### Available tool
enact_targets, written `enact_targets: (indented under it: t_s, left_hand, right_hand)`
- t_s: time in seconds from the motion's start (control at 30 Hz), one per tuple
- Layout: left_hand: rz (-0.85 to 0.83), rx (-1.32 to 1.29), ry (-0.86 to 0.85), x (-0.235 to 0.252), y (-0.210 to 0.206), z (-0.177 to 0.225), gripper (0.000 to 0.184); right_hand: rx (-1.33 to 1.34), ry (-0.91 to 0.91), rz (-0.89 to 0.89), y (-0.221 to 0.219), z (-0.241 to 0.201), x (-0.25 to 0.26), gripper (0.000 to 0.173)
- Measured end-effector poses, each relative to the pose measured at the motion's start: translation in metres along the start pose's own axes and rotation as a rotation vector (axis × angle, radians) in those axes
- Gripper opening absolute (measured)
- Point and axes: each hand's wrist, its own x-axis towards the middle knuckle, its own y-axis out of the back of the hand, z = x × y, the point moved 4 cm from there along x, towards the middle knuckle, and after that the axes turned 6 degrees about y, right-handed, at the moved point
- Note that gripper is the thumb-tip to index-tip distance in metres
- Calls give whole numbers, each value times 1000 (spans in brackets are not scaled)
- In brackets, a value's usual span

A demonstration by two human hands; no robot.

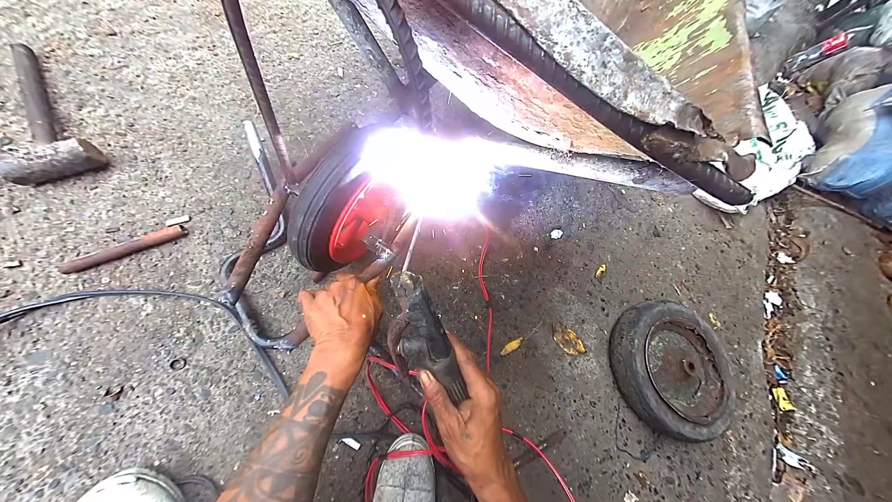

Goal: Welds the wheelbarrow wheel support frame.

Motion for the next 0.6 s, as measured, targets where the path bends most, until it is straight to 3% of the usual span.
enact_targets:
  t_s: [0.6]
  left_hand:
    - [12,33,15,2,-2,1,52]
  right_hand:
    - [-19,-20,-13,-1,2,0,54]
